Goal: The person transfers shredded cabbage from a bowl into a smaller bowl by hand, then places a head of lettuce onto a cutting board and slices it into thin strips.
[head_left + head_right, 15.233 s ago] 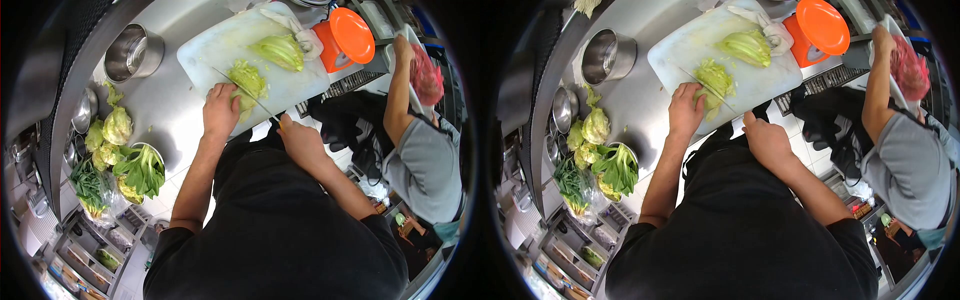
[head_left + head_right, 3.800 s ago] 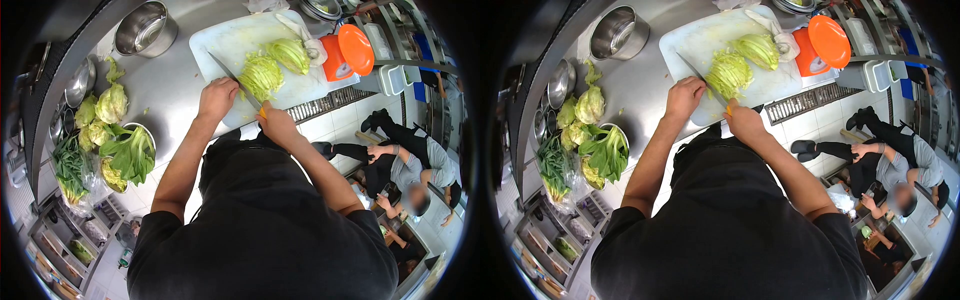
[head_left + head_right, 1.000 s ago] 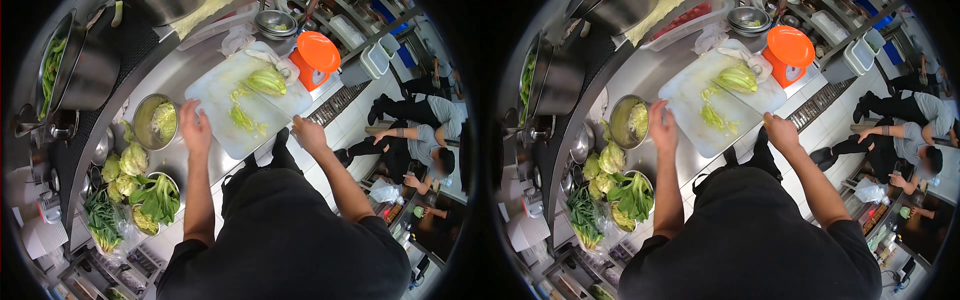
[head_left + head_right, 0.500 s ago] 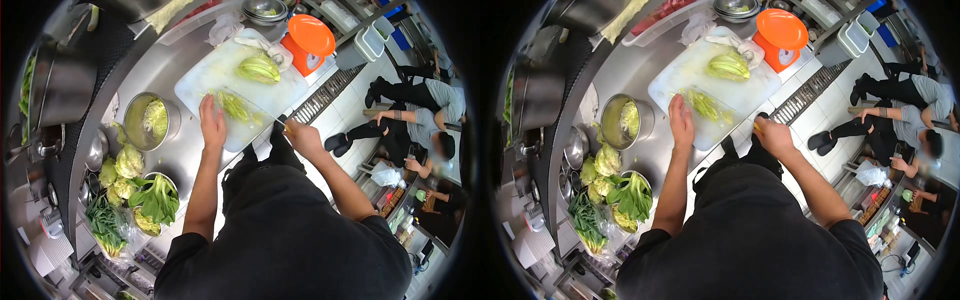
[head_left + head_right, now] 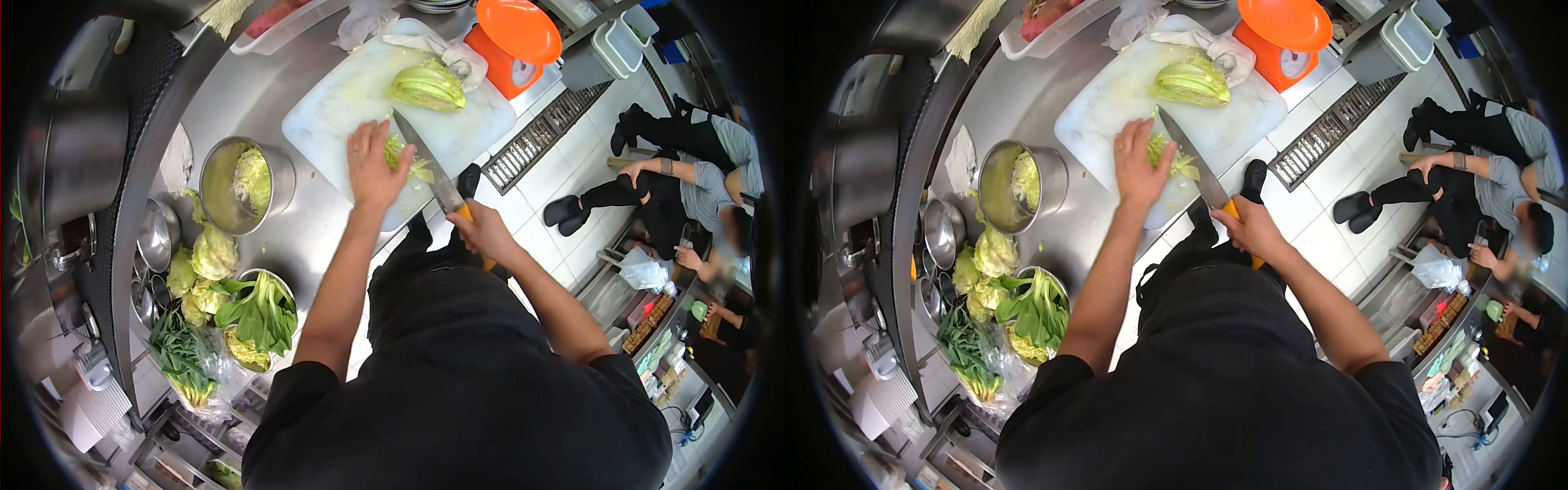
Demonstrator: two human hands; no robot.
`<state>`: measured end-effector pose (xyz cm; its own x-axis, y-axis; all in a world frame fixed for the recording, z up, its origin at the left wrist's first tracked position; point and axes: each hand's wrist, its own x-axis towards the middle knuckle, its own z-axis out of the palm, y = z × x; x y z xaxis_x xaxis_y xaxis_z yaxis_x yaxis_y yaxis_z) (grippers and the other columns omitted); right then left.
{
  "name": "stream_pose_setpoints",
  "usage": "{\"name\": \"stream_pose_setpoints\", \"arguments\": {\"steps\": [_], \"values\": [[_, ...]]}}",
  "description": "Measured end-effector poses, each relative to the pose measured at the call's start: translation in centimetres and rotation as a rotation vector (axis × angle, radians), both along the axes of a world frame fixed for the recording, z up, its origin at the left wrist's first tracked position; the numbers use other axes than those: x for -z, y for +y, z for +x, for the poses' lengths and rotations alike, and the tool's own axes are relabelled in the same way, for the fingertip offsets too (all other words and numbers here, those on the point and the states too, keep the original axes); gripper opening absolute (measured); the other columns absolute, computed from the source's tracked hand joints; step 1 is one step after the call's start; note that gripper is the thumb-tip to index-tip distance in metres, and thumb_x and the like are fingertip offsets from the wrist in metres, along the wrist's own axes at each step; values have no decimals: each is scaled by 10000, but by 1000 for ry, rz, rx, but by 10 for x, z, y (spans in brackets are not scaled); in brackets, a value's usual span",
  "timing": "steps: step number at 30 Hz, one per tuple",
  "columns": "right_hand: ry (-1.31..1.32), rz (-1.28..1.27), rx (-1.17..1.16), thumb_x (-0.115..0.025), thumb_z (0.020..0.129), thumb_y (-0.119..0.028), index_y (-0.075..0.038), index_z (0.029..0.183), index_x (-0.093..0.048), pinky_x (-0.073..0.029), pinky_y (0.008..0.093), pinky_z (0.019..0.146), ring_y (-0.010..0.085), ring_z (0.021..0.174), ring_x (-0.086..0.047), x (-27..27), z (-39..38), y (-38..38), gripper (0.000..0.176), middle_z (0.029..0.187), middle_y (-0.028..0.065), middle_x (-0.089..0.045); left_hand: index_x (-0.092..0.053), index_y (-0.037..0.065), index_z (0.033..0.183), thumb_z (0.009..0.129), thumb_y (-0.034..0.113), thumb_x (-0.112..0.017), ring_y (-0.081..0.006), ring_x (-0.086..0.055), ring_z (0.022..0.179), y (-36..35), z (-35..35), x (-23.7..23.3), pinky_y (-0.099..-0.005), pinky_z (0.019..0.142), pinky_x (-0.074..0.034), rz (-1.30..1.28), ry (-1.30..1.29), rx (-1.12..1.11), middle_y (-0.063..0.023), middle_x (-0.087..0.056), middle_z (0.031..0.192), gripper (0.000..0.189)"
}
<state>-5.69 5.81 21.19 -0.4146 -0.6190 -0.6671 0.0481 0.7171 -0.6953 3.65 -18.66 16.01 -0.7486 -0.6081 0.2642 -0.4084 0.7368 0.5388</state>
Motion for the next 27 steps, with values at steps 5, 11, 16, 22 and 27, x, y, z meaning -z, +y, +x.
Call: {"name": "stream_pose_setpoints", "arguments": {"steps": [5, 11, 16, 22, 27], "values": [[61, -51, -59, -710, 1068, -436, 15, 956, -549, -547, 382, 510, 217, 524, -677, 7, 14, -35, 492, 653, 122, -661, -572, 4, 1477, 943, 434, -769, -423, -445, 1494, 40, -21, -10, -586, 1313, -249, 0, 49, -125, -233, -520, 1543, 714], [267, -120, -268, -746, 1040, -351, 40, 1046, -555, -576, 446, 578, 320, 604, -731, 18, 29, -54, 435, 767, 227, -722, -626, -9, 1401, 988, 84, -643, -428, -509, 1424, 35, -22, 9, -510, 1211, -422, 192, 232, -268, -217, -534, 1533, 424], [49, -124, -325, -744, 1003, -316, 33, 1126, -553, -559, 568, 802, 534, 912, -706, -16, 29, -82, 416, 897, 326, -715, -688, 17, 1286, 986, -1, -578, -380, -564, 1372, 18, -10, -1, -449, 1170, -451, 292, 472, -404, -185, -584, 1460, 320], [332, -442, -556, -718, 990, -242, -12, 1162, -571, -565, 563, 790, 497, 880, -722, -56, 52, -139, 322, 910, 290, -730, -702, 17, 1221, 977, -3, -600, -350, -602, 1308, -60, 46, -77, -456, 1150, -456, -197, 665, -450, -182, -649, 1364, 265], [214, -475, -729, -715, 987, -249, -12, 1112, -610, -563, 554, 783, 488, 862, -720, -92, 54, -162, 288, 902, 255, -740, -743, -9, 1118, 1003, 147, -641, -404, -691, 1166, -155, 120, -80, -472, 1029, -522, -132, 593, -809, -219, -749, 1165, 220]]}}
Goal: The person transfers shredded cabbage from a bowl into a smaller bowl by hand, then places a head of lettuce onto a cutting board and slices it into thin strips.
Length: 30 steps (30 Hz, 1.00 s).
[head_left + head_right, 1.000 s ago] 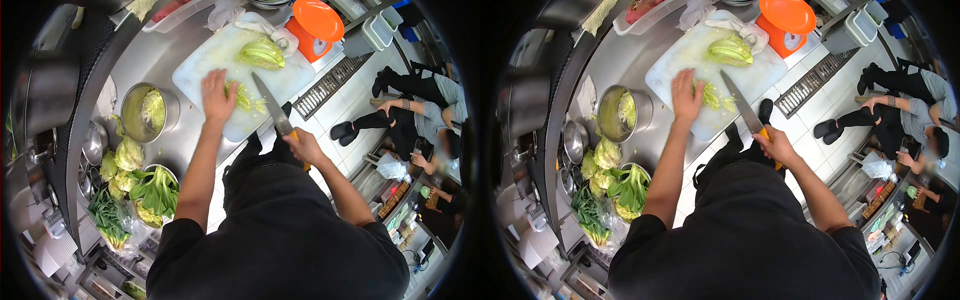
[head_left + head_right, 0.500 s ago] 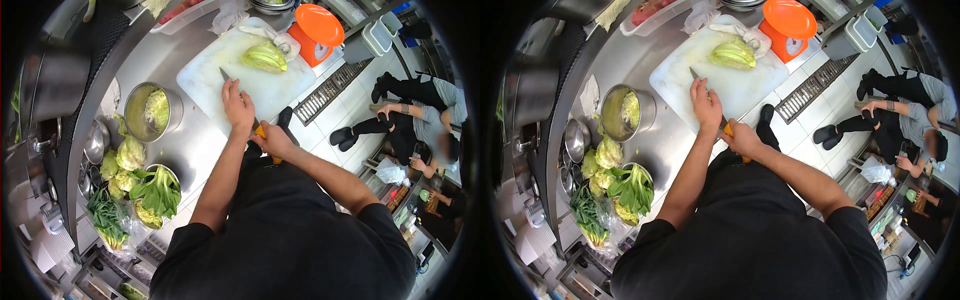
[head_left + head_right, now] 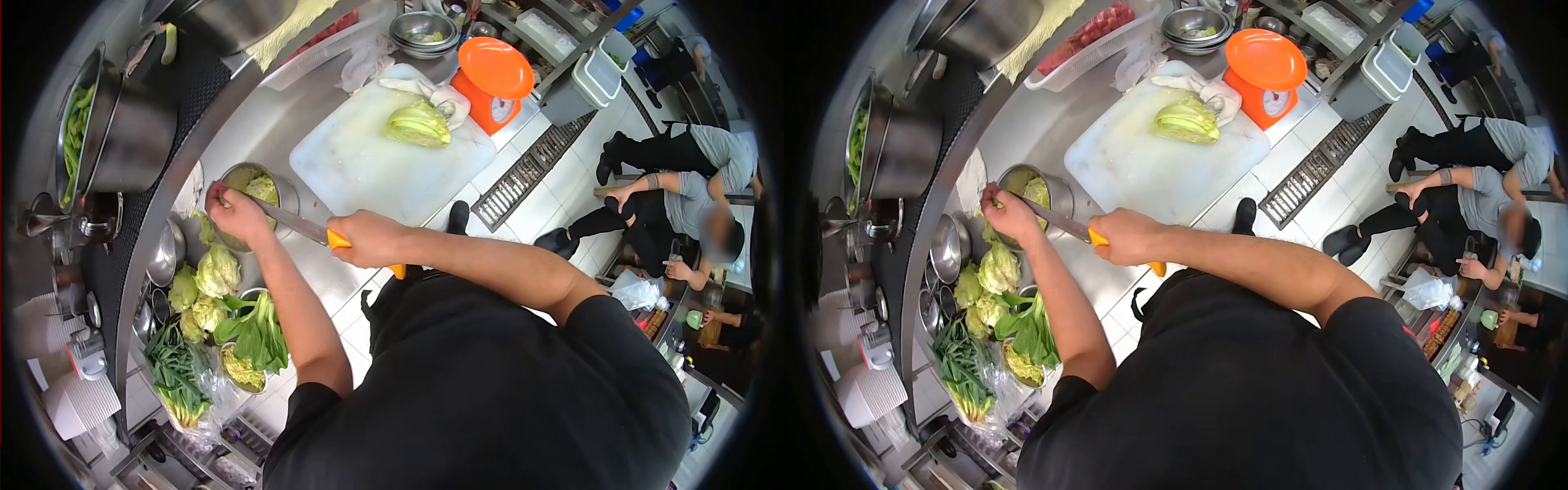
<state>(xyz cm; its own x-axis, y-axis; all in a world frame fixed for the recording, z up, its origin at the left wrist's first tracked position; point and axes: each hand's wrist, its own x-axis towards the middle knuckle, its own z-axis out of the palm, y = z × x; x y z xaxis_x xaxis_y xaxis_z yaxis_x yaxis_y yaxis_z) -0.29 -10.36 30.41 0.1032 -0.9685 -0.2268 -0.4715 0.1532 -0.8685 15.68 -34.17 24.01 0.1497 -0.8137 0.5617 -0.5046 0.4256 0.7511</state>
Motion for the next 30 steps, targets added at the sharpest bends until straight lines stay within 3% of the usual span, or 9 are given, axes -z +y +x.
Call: {"name": "stream_pose_setpoints", "arguments": {"steps": [5, 6, 12, 16, 18, 21, 24, 27, 30], "values": [[45, 73, 60, -723, 996, -254, -3, 1057, -632, -580, 470, 703, 339, 720, -744, -11, -62, 47, 274, 846, 189, -732, -765, -30, 1123, 1008, 294, -695, -451, -727, 1055, -16, 25, 41, -478, 951, -555, 348, -314, 225, -267, -771, 1093, 351], [10, 141, 115, -727, 1000, -253, -1, 1061, -630, -580, 452, 686, 308, 683, -733, -20, -77, 63, 277, 836, 183, -725, -777, -15, 1125, 1012, 278, -719, -384, -752, 1006, -6, 19, 37, -437, 939, -568, 359, -448, 183, -224, -787, 1077, 319], [-50, 338, 524, -750, 1015, -213, -9, 1046, -626, -550, 348, 582, 162, 597, -666, -24, -138, 151, 241, 760, 78, -681, -752, 51, 1240, 930, 158, -792, -389, -657, 1269, 42, -61, -8, -459, 1092, -521, -92, -370, 365, -181, -720, 1332, 330], [-98, 401, 795, -741, 1007, -183, -21, 1025, -631, -537, 306, 564, 122, 609, -640, -28, -145, 183, 196, 759, 38, -657, -606, 113, 1496, 849, 141, -860, -392, -529, 1457, 78, -160, -32, -441, 1198, -461, 149, -503, 976, -200, -546, 1586, 696], [-93, 428, 884, -738, 1003, -194, -20, 1004, -624, -543, 301, 572, 118, 622, -640, -30, -145, 191, 208, 765, 33, -652, -558, 167, 1564, 824, 166, -878, -373, -482, 1510, 72, -204, -23, -431, 1211, -452, 119, -616, 1198, -200, -469, 1656, 806], [-151, 417, 948, -751, 1031, -197, -17, 987, -609, -524, 301, 539, 107, 579, -631, -19, -143, 199, 234, 734, 34, -654, -558, 155, 1568, 797, 178, -888, -365, -519, 1478, 64, -245, 5, -416, 1197, -462, 209, -811, 1365, -187, -524, 1615, 839], [-190, 429, 925, -747, 1037, -208, -15, 986, -600, -525, 304, 537, 106, 577, -632, -12, -141, 206, 248, 739, 32, -658, -552, 101, 1565, 820, 216, -885, -361, -601, 1387, 58, -260, 5, -394, 1153, -489, 489, -905, 1443, -194, -605, 1533, 825], [-171, 443, 924, -746, 1044, -228, -16, 983, -599, -523, 303, 537, 110, 573, -628, -11, -138, 209, 266, 742, 30, -660, -568, 80, 1548, 897, 258, -853, -293, -677, 1253, 61, -242, 7, -374, 1070, -529, 639, -710, 1378, -157, -683, 1428, 732], [-156, 462, 919, -731, 1047, -269, -14, 983, -623, -534, 304, 556, 116, 599, -643, -9, -138, 210, 284, 760, 43, -674, -579, 111, 1544, 970, 323, -802, -217, -680, 1189, 57, -215, -2, -381, 1006, -551, 1155, -542, 1266, -108, -706, 1379, 652]]}}
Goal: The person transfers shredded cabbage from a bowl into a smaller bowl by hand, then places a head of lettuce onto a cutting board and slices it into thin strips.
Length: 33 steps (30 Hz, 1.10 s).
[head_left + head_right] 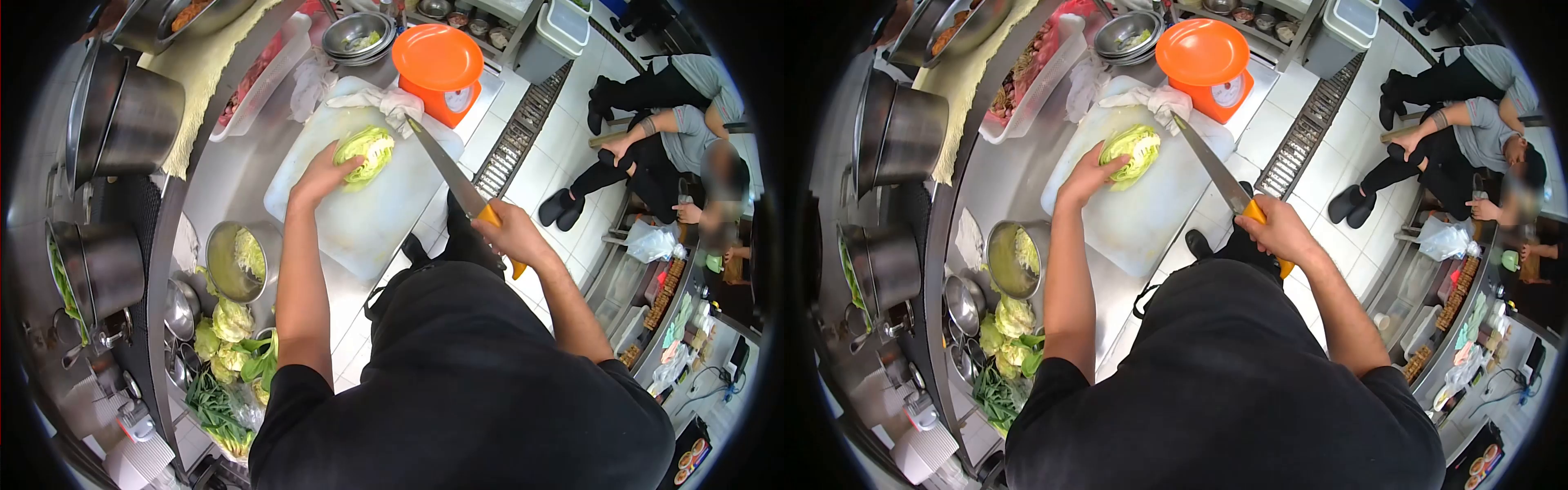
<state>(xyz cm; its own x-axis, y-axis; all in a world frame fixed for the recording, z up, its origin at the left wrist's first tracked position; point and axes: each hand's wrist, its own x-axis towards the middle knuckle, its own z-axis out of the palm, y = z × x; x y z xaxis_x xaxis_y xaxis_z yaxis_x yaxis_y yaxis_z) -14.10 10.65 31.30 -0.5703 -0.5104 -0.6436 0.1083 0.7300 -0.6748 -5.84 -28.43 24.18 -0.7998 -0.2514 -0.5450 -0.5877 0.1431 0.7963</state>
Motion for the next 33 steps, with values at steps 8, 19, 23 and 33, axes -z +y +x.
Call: {"name": "stream_pose_setpoints", "arguments": {"steps": [8, 19, 23, 33], "values": [[398, -29, -432, -727, 1036, -336, -17, 1025, -595, -526, 503, 700, 428, 753, -677, 0, 0, -9, 346, 775, 213, -672, -568, 99, 1537, 986, 353, -774, -189, -670, 1182, -16, 63, -8, -379, 948, -565, 113, -149, -169, -91, -706, 1349, 640], [236, 21, -489, -688, 1060, -332, -31, 1097, -563, -517, 536, 736, 481, 839, -688, -29, 11, -41, 328, 832, 248, -693, -655, -62, 1302, 1008, 215, -722, -289, -727, 1027, 25, 79, 43, -391, 930, -555, -157, 212, -579, -197, -762, 1160, 410], [223, 25, -539, -683, 1061, -327, -39, 1131, -562, -516, 545, 740, 481, 845, -691, -40, 12, -43, 320, 834, 247, -695, -662, -66, 1273, 1035, 197, -694, -314, -725, 1061, 54, 77, 53, -409, 961, -544, -128, 277, -752, -217, -760, 1172, 357], [377, -44, -605, -691, 1049, -297, -38, 1094, -539, -504, 568, 761, 489, 880, -677, -27, 18, -45, 304, 851, 247, -694, -650, -52, 1284, 1052, 191, -669, -386, -701, 1115, 63, 76, 58, -458, 1004, -525, -245, 278, -757, -249, -724, 1197, 336]]}}
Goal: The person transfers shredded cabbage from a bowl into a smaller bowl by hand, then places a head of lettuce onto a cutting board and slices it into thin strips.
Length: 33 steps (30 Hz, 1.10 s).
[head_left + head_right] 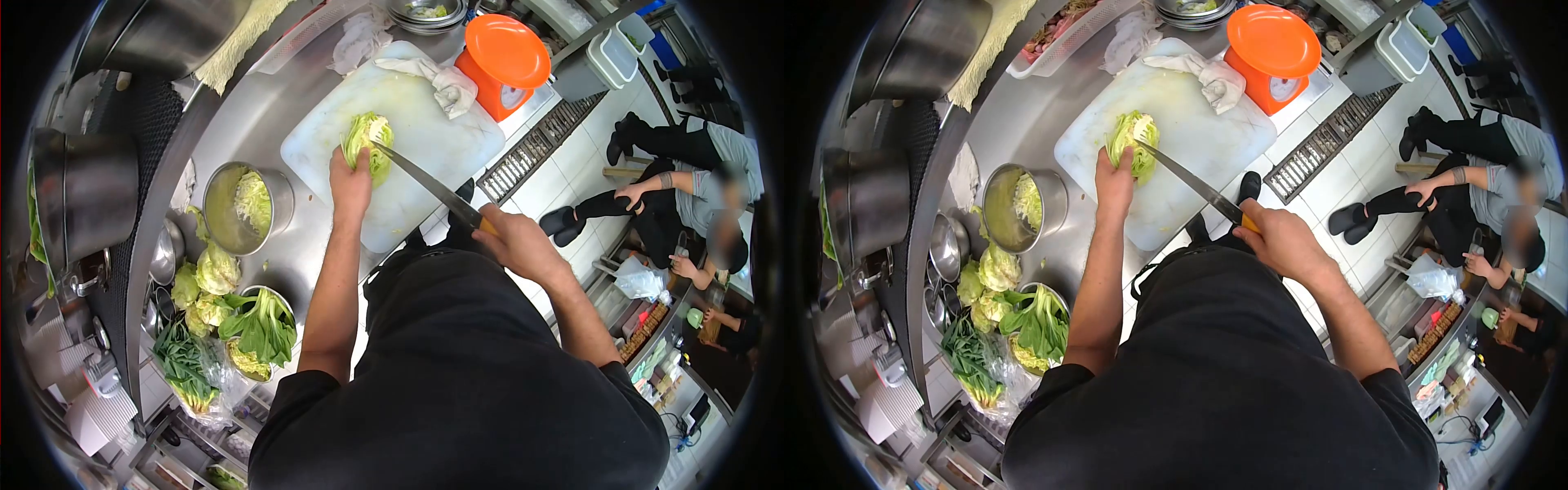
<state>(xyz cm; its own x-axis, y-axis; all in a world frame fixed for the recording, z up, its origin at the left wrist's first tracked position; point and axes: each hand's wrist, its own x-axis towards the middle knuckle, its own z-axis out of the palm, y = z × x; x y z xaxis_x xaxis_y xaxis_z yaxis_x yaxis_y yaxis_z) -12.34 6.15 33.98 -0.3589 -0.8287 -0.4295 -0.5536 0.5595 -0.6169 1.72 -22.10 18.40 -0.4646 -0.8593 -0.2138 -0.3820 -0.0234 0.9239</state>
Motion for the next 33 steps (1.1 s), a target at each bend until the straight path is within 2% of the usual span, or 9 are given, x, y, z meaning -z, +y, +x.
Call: {"name": "stream_pose_setpoints", "arguments": {"steps": [9, 12, 15, 18, 21, 24, 33], "values": [[-62, 18, 38, -677, 1059, -279, -29, 1084, -539, -492, 568, 773, 513, 904, -659, -8, 3, -13, 286, 858, 260, -689, -578, -54, 1373, 1062, 185, -647, -443, -592, 1253, 13, 0, -5, -497, 1094, -459, -120, -34, 17, -288, -614, 1338, 398], [-59, -1, 43, -672, 1074, -279, -30, 1091, -551, -518, 517, 720, 433, 774, -694, -16, 2, -13, 277, 810, 227, -682, -547, -52, 1416, 1063, 180, -645, -447, -571, 1288, 13, 0, -3, -500, 1117, -445, -117, -48, 13, -294, -590, 1377, 434], [-367, 180, 209, -667, 1091, -292, -37, 1092, -564, -528, 425, 614, 257, 607, -665, -31, -4, -25, 275, 734, 134, -642, -513, -55, 1462, 1065, 165, -639, -445, -546, 1328, 19, 1, -3, -496, 1149, -428, -149, -38, 18, -294, -569, 1410, 471], [-514, 171, 239, -649, 1110, -314, -47, 1070, -566, -503, 322, 516, 101, 545, -582, -25, -11, -27, 282, 720, 32, -584, -481, -55, 1503, 1066, 144, -630, -439, -523, 1364, 21, 0, -4, -487, 1179, -409, -197, -19, 51, -289, -552, 1437, 503], [-582, 218, 241, -633, 1118, -320, -59, 1042, -558, -498, 288, 484, 84, 544, -577, -28, -16, -30, 282, 731, -4, -567, -468, -46, 1527, 1067, 127, -624, -433, -513, 1378, 24, -1, -2, -479, 1193, -398, -219, 2, 49, -279, -538, 1458, 516], [-664, 207, 255, -634, 1110, -274, -36, 1062, -581, -502, 284, 493, 94, 529, -566, -27, -20, -29, 248, 738, 11, -584, -471, -31, 1537, 1068, 114, -619, -430, -514, 1378, 27, 0, -3, -475, 1194, -397, -244, -12, 63, -272, -529, 1469, 513], [-611, 253, 210, -611, 1119, -300, -49, 1082, -567, -510, 299, 498, 104, 531, -577, -35, -17, -45, 257, 742, 11, -584, -499, -16, 1522, 1069, 84, -603, -424, -522, 1372, 27, 0, -5, -472, 1174, -418, -299, -23, 89, -261, -550, 1449, 475]]}}
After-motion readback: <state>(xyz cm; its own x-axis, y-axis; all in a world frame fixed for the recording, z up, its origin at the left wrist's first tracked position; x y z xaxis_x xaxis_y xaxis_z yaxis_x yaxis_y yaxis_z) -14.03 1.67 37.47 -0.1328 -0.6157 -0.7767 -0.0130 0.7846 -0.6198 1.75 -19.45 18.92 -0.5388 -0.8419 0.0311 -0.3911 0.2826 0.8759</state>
